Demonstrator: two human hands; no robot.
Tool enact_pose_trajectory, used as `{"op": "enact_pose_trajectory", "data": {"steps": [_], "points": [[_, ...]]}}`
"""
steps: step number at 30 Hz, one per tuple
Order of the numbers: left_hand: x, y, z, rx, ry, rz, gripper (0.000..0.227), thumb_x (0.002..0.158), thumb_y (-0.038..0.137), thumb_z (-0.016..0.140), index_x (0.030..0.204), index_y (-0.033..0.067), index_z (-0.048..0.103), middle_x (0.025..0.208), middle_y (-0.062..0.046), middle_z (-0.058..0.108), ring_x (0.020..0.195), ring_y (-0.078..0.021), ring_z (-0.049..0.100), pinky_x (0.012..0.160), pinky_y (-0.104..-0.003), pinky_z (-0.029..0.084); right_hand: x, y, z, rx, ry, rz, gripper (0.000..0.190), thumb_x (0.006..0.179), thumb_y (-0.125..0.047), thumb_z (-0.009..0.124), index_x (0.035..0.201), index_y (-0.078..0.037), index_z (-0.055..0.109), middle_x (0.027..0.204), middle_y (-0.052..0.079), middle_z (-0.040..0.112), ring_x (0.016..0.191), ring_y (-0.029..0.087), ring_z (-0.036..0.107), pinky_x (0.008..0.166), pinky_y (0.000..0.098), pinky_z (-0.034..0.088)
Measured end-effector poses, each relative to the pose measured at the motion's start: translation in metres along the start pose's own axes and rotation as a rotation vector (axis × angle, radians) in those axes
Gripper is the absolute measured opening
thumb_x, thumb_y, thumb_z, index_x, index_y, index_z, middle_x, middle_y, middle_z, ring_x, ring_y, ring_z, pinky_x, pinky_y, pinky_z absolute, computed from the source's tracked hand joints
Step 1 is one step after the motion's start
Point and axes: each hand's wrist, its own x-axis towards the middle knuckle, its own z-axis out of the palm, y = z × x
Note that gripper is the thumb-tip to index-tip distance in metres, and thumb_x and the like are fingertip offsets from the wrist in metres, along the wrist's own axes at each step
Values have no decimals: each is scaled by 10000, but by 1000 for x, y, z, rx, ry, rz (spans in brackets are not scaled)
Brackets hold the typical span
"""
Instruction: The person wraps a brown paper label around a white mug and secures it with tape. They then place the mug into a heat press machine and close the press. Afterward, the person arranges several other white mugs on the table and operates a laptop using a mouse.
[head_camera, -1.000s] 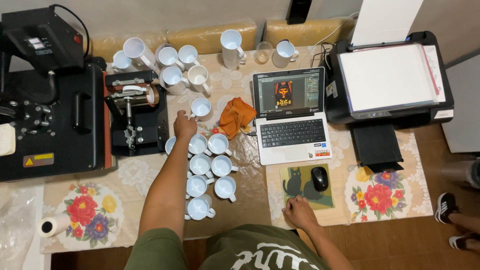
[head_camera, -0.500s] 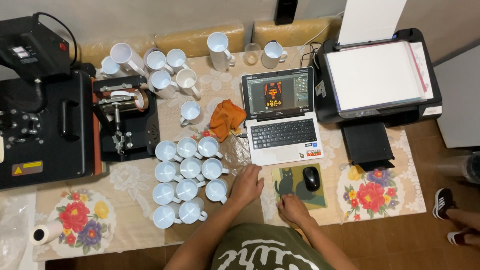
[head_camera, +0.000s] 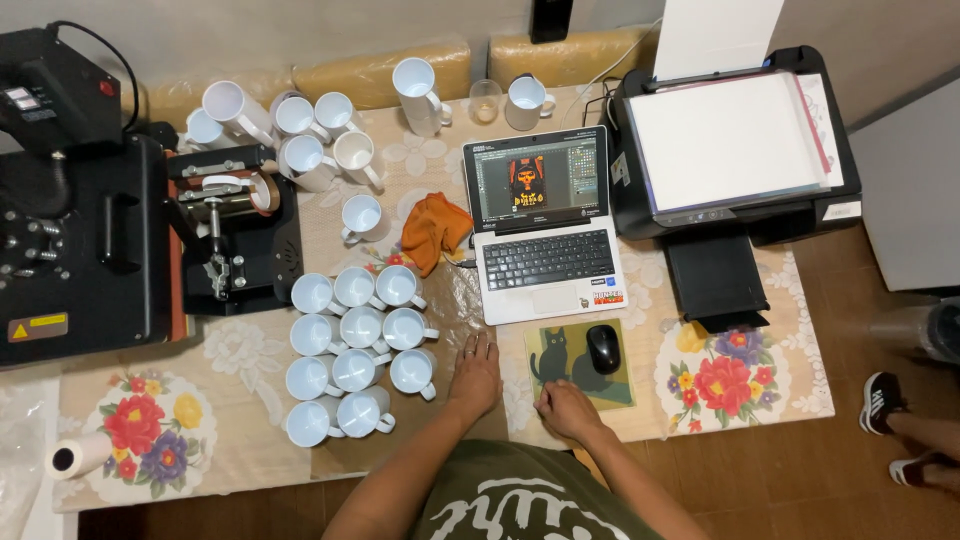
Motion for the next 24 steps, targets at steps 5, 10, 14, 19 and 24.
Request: {"op": "enact_pose_trajectory", "data": {"steps": [5, 10, 14, 19, 24], "points": [[-3, 3, 5, -5, 44, -20, 756, 1061, 230, 739, 1672, -55, 396, 1809, -326, 257, 1708, -503, 200, 1371, -641, 277, -3, 4, 0, -4, -6, -43, 189, 1073, -298, 674, 1047, -112, 686, 1035, 187, 678, 1116, 459, 694, 963, 521, 578], [8, 0, 22, -62, 112, -44, 782, 995, 215, 808, 1638, -48, 450, 1786, -314, 310, 1690, -507, 248, 1362, -648, 293, 1, 17, 4, -11, -27, -86, 176, 1086, -325, 674, 1081, -150, 676, 1050, 146, 669, 1125, 423, 694, 971, 494, 575], [12, 3, 26, -66, 143, -79, 771, 972, 204, 828, 1620, -28, 483, 1773, -286, 349, 1685, -490, 274, 1350, -641, 322, 4, 23, 3, -12, -38, -124, 185, 1115, -315, 640, 1100, -132, 667, 1059, 160, 661, 1132, 433, 685, 982, 502, 571], [13, 9, 42, -90, 154, -113, 761, 972, 208, 822, 1615, -28, 491, 1770, -291, 359, 1685, -484, 278, 1348, -647, 315, -13, 22, 3, -8, -36, -167, 192, 1150, -324, 593, 1123, -144, 653, 1065, 144, 636, 1129, 420, 671, 979, 495, 565], [33, 2, 61, -39, 227, -148, 841, 904, 212, 792, 1650, 62, 432, 1847, -212, 248, 1700, -441, 208, 1369, -623, 198, -8, 28, 5, 75, 13, -181, 167, 1140, -280, 578, 1080, -195, 708, 1106, 15, 664, 1109, 221, 622, 944, 368, 524]]}}
